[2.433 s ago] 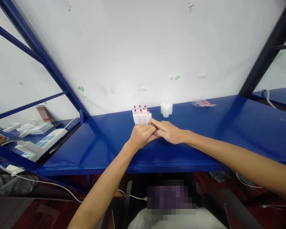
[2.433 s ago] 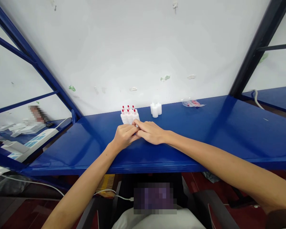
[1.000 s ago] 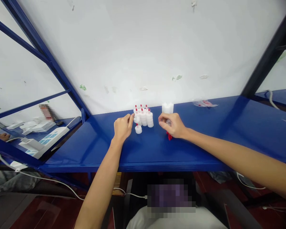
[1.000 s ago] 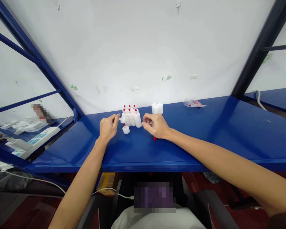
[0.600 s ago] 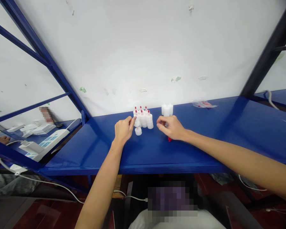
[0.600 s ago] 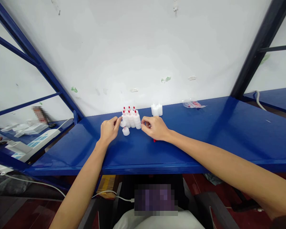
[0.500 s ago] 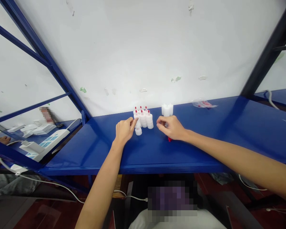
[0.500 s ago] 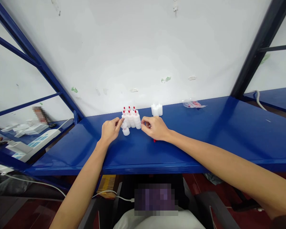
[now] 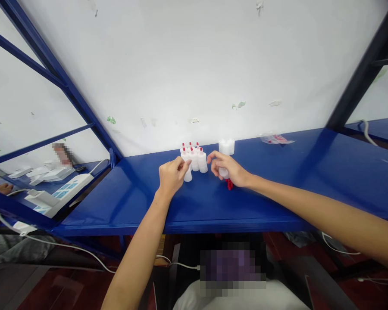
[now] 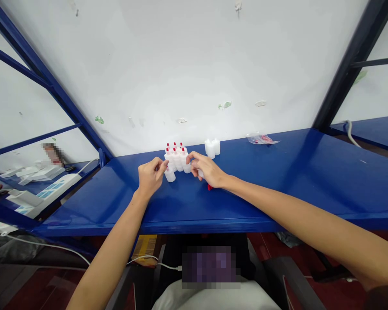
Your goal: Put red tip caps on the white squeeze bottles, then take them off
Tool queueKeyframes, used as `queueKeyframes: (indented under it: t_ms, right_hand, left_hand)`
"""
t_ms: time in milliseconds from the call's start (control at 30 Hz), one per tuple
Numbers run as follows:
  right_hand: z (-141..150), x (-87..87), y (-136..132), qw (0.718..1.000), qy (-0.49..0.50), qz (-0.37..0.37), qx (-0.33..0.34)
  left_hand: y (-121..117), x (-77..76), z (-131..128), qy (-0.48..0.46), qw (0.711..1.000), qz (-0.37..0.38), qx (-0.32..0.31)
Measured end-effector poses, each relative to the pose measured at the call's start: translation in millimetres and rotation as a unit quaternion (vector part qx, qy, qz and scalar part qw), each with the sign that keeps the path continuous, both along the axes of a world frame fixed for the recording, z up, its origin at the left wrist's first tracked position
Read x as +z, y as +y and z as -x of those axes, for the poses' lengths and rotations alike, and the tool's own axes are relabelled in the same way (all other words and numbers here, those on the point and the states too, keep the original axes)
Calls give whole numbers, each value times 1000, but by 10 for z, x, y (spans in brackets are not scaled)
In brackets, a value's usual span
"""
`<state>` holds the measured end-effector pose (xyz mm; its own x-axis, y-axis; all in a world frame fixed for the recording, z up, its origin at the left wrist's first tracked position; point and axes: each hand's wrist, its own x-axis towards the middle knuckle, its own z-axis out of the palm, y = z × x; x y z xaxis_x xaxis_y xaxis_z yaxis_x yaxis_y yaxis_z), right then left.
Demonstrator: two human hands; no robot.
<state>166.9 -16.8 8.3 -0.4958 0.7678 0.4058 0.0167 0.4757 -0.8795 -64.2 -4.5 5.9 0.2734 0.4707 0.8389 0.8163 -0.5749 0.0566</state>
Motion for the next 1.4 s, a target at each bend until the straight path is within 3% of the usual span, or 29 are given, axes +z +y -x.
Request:
queueKeyframes:
  t_ms: [133, 267, 433, 633, 900, 1100, 1400]
  right_hand:
    - [73, 16, -58, 989, 47, 84, 114]
    - [115, 39, -149, 985, -1, 90, 147]
    - [138, 74, -203, 984, -49, 68, 159]
    - [144, 65, -199, 990, -36, 45, 127]
    - [126, 19, -126, 990, -83, -3, 118]
    - [90, 29, -92, 994, -14, 45, 102]
    - [99, 51, -117, 989, -13, 68, 128]
  left_hand:
    - [-91, -56, -234, 53, 983, -93, -150]
    - [-140, -108, -402, 81, 968, -105, -211]
    - [-154, -135, -447, 74, 966, -103, -225]
    - [-159, -125, -450, 67, 958, -96, -262]
    - [-155, -129, -425, 82, 965, -99, -227]
    - [-196, -73, -358, -5, 965, -83, -248]
    - [-222, -82, -372, -25, 970, -16, -242]
